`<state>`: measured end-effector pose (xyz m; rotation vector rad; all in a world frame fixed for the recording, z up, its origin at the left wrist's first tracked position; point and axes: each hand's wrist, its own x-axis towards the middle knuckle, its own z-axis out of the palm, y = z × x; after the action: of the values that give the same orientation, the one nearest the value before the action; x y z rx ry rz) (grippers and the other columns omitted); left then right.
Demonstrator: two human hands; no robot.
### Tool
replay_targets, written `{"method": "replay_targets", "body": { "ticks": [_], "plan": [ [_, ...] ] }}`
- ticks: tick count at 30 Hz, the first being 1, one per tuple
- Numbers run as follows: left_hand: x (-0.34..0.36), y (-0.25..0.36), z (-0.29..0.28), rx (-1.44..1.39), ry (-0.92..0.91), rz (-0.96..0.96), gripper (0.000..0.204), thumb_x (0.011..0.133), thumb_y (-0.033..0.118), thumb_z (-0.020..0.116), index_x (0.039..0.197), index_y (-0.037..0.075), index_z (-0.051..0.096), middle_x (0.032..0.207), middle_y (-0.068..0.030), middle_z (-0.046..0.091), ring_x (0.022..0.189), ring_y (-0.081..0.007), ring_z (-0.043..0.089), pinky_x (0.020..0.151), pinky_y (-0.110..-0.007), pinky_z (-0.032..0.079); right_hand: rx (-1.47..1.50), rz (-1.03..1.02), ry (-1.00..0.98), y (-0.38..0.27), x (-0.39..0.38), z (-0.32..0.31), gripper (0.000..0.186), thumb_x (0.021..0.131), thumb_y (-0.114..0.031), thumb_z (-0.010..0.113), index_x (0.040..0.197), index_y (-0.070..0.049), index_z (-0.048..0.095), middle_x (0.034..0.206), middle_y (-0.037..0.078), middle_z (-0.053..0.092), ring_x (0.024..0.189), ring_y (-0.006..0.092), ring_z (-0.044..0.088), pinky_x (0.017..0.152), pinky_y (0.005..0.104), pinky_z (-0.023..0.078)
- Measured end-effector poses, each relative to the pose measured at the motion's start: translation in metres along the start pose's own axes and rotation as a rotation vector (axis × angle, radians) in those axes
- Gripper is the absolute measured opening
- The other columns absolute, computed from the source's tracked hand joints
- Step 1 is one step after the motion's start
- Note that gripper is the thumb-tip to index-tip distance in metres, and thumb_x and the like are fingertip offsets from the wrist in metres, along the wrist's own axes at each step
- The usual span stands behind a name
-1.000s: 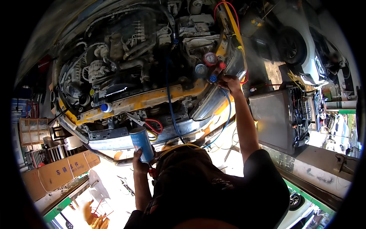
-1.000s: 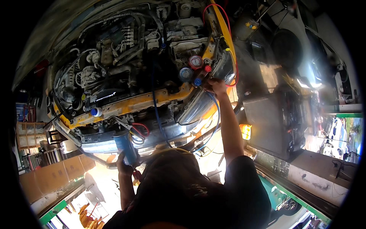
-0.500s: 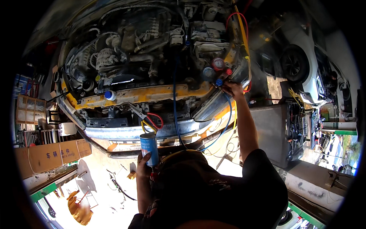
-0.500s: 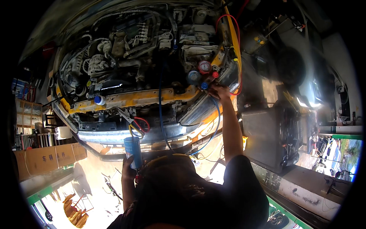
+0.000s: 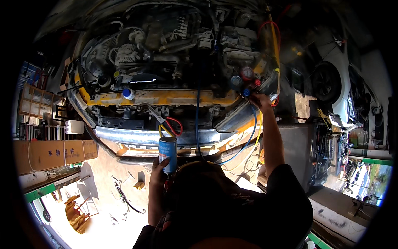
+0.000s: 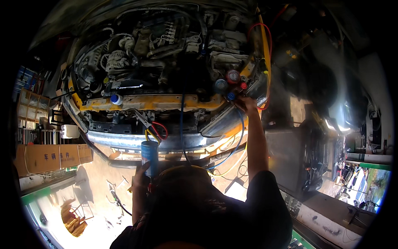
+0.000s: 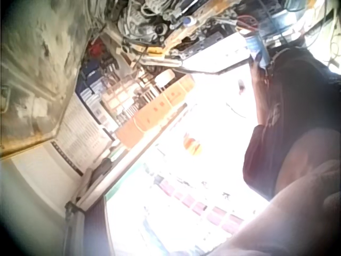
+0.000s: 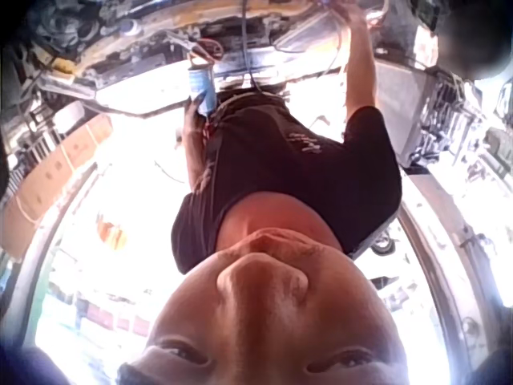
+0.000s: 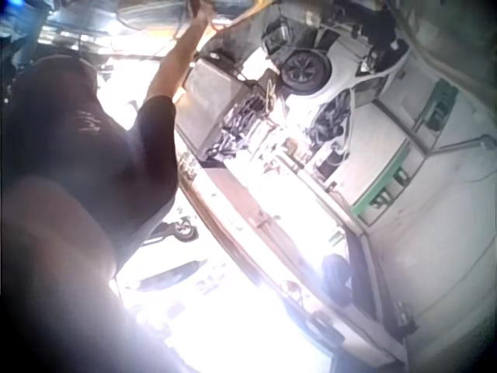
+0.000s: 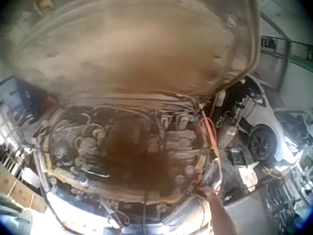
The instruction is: The person connects a refrigerant can to a manifold gauge set attached to a yellow car's engine bay. They operate a blue compressor unit and repeatedly open and close valves on the gauge set while monitoring the gauges. The person shakes the can and adjusts the setup throughout the process.
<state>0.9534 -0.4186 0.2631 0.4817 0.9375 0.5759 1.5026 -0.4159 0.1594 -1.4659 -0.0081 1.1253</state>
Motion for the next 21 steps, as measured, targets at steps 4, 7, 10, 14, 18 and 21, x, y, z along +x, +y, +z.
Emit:
{"method": "replay_targets", "body": {
  "ticks": [4,7,10,14,18,21],
  "plan": [
    [0.004,-0.005,-0.005,-0.021,0.064,0.041,0.040,0.079,0.018,0.062,0.111,-0.002,0.048,0.088,-0.0121,0.061,0.075,-0.0215,0.062,0.064,-0.030,0.051,-0.031,0.045,-0.024,-0.008,0.000,0.007,0.018,0.083,-0.011,0.060,0.094,0.003,0.060,0.086,0.016,0.066,0.074,0.0243,0.066,0.063,0.0295,0.057],
    [-0.004,-0.005,-0.004,-0.060,0.100,0.033,0.042,0.079,0.017,0.063,0.114,-0.002,0.049,0.092,-0.0114,0.061,0.078,-0.0209,0.062,0.067,-0.031,0.051,-0.037,0.061,-0.066,-0.009,0.009,0.019,0.019,0.083,-0.011,0.059,0.096,0.003,0.060,0.088,0.015,0.066,0.075,0.0243,0.066,0.065,0.0299,0.057],
    [-0.028,0.008,0.005,-0.025,0.203,0.007,0.048,0.078,0.020,0.066,0.117,-0.002,0.050,0.098,-0.0114,0.061,0.086,-0.0201,0.060,0.075,-0.031,0.048,-0.098,0.014,-0.264,-0.005,0.013,0.023,0.021,0.084,-0.012,0.059,0.100,0.002,0.058,0.093,0.015,0.065,0.080,0.0237,0.066,0.069,0.0298,0.056],
    [-0.022,0.011,0.002,0.285,0.138,0.008,0.056,0.075,0.028,0.071,0.121,0.002,0.051,0.111,-0.0127,0.059,0.108,-0.0206,0.051,0.096,-0.029,0.036,-0.143,0.038,-0.281,-0.007,0.011,0.027,0.022,0.084,-0.012,0.058,0.101,0.002,0.058,0.093,0.015,0.065,0.081,0.0239,0.065,0.070,0.0303,0.056],
    [-0.040,0.000,0.005,0.130,0.177,-0.028,0.055,0.075,0.032,0.071,0.118,0.003,0.054,0.114,-0.0124,0.058,0.110,-0.0220,0.051,0.094,-0.033,0.040,-0.280,0.063,-0.277,0.022,0.004,0.088,0.023,0.084,-0.012,0.058,0.102,0.002,0.058,0.094,0.015,0.065,0.082,0.0241,0.065,0.071,0.0308,0.055],
    [-0.024,-0.024,-0.015,0.193,0.132,0.061,0.054,0.075,0.035,0.071,0.115,0.003,0.055,0.114,-0.0127,0.057,0.111,-0.0213,0.051,0.090,-0.035,0.043,-0.329,0.061,-0.293,0.029,-0.008,0.113,0.023,0.083,-0.012,0.058,0.102,0.002,0.058,0.094,0.015,0.065,0.083,0.0243,0.065,0.071,0.0312,0.055]
  ]
}}
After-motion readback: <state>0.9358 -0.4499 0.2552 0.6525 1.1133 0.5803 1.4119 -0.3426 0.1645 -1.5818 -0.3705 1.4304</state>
